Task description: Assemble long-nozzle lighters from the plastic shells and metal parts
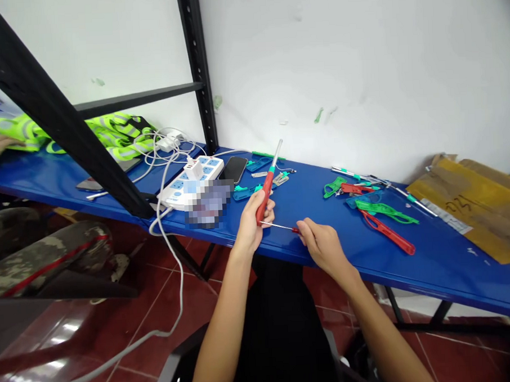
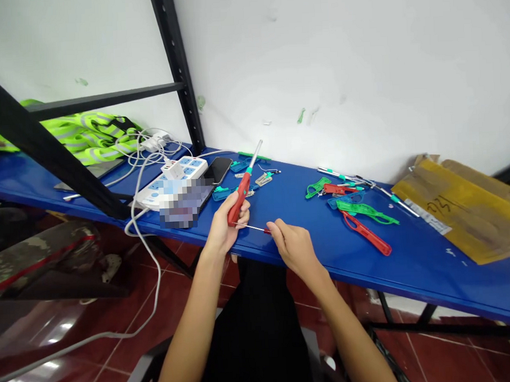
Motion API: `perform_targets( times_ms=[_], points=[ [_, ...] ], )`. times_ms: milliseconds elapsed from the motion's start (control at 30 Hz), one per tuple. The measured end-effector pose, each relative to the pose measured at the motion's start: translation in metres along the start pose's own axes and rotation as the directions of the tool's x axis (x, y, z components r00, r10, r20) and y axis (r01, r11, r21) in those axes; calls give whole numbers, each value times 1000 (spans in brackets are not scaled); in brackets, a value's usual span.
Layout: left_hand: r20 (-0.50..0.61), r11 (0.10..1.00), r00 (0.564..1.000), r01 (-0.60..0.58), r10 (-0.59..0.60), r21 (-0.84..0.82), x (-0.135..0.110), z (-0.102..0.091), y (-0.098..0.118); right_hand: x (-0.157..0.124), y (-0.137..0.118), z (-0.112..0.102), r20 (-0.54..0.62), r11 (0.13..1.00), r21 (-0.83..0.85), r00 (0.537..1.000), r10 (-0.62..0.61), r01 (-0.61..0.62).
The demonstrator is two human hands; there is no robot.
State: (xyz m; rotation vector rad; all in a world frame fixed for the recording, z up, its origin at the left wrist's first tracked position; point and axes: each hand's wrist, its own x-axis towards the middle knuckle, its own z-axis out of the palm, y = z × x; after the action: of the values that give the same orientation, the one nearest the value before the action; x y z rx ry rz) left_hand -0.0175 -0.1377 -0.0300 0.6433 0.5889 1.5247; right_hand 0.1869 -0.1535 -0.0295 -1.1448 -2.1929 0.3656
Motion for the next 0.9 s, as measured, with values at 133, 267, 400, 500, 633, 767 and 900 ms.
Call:
perform_targets(
  times_ms=[133,267,400,500,633,767,900],
  points=[
    [-45,1000,999,-5,4,-21,0,1,-1,1,-2,-5,31,993,110,998,-51,47],
    [-50,1000,999,-1,1,-3,0,1,-1,1,-2,-10,34,993,20,993,-114,114],
    [-23,1000,1000,4,-4,-21,0,0,0,1,-2,-5,16,980,-179,996,-88,90],
    [-20,1000,1000,8,-9,-19,0,0,1,-1,-2,-2,29,991,-80,994,-104,106],
    [-18,999,1000,11,-12,-38,0,0,1,-1,-1,2,10,968,139,977,-214,210],
    [-38,999,999,7,-9,-39,1,2,-1,-1,5,8,-101,950,78,950,-296,304],
    [-51,1000,999,15,-16,-8,2,3,-3,-4,5,13,-193,963,-58,944,-268,261]
  ],
)
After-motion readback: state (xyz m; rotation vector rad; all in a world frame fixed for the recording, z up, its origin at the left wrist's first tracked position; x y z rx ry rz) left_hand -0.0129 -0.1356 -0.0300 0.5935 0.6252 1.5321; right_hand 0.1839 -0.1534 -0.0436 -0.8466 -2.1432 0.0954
